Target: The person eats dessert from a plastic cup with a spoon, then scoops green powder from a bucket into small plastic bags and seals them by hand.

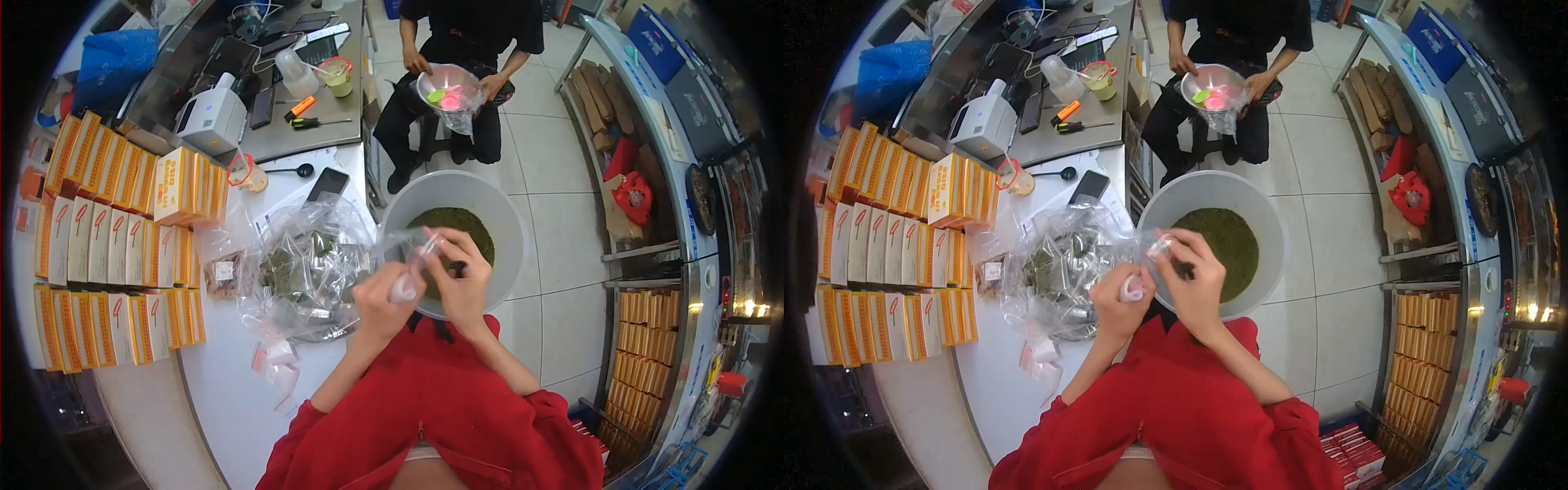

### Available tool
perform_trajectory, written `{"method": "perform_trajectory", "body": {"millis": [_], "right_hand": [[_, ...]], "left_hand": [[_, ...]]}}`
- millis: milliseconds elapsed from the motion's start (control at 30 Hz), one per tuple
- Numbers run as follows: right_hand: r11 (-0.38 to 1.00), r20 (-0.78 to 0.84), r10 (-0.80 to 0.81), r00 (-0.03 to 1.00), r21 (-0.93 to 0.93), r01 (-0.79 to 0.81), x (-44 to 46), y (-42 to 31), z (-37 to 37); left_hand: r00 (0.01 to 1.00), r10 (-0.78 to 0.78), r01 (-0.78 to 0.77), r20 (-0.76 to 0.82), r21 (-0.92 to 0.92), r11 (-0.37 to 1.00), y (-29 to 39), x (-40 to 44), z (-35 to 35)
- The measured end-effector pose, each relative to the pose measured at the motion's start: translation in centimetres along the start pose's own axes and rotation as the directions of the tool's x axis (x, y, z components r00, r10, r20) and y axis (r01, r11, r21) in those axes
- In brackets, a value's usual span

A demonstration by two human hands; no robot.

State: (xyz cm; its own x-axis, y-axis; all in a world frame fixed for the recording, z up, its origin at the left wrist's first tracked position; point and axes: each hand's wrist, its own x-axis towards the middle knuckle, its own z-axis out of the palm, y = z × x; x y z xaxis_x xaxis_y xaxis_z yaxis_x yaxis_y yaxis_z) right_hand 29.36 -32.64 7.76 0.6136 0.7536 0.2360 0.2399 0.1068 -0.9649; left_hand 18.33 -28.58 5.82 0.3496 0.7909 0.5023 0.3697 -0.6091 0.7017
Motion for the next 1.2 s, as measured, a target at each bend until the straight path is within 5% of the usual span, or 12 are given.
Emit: {"method": "perform_trajectory", "body": {"millis": [67,167,233,300,367,633,667,767,833,1033,1133,1200], "right_hand": [[0.996,-0.038,-0.056,0.998,-0.078,0.053,0.0,1.2,-0.9],[0.957,-0.043,-0.225,0.973,-0.197,0.212,0.0,2.1,-2.6],[0.86,0.174,-0.438,0.882,-0.205,0.467,-0.3,2.5,-3.6],[0.84,0.254,-0.45,0.856,-0.204,0.503,-1.2,2.4,-4.4],[0.784,0.416,-0.487,0.768,-0.18,0.594,-1.5,3.0,-5.2],[0.7,0.696,-0.457,0.555,-0.103,0.706,-1.0,2.7,-6.1],[0.7,0.761,-0.407,0.504,-0.095,0.708,-1.0,2.5,-6.1],[0.746,0.842,-0.316,0.436,-0.064,0.663,-1.3,2.2,-5.7],[0.792,0.867,-0.256,0.427,-0.065,0.607,-0.8,2.6,-5.4],[0.763,0.676,0.066,0.734,-0.508,0.399,-1.4,8.7,-6.4],[0.859,0.822,0.365,0.438,-0.479,0.183,-3.8,15.9,-8.7],[0.875,0.808,0.305,0.504,-0.446,0.186,-3.2,17.2,-7.1]], "left_hand": [[0.965,-0.22,0.256,0.144,-0.312,0.915,-1.2,-1.2,0.9],[0.655,-0.51,0.752,0.557,-0.551,0.362,-2.7,0.3,-0.7],[0.334,-0.363,0.744,0.87,-0.48,-0.464,-3.7,2.0,-1.5],[0.339,-0.389,0.763,0.856,-0.493,-0.419,-4.7,1.7,-1.5],[0.481,-0.501,0.876,0.719,-0.404,0.262,-5.7,1.4,-1.6],[0.457,-0.543,0.889,0.704,-0.341,0.306,-5.6,2.8,-2.9],[0.772,-0.264,0.571,0.579,-0.448,0.688,-5.3,2.9,-2.8],[0.69,0.129,0.347,0.712,-0.482,0.804,-4.5,2.0,-3.1],[0.324,0.126,0.335,0.937,-0.238,0.912,-6.4,0.1,-1.7],[0.336,-0.061,0.584,0.94,-0.157,0.796,-10.2,-5.1,-3.0],[0.406,-0.072,0.727,0.911,-0.275,0.629,-9.2,-7.2,-4.1],[0.428,-0.108,0.828,0.897,-0.341,0.444,-9.4,-8.6,-4.1]]}}
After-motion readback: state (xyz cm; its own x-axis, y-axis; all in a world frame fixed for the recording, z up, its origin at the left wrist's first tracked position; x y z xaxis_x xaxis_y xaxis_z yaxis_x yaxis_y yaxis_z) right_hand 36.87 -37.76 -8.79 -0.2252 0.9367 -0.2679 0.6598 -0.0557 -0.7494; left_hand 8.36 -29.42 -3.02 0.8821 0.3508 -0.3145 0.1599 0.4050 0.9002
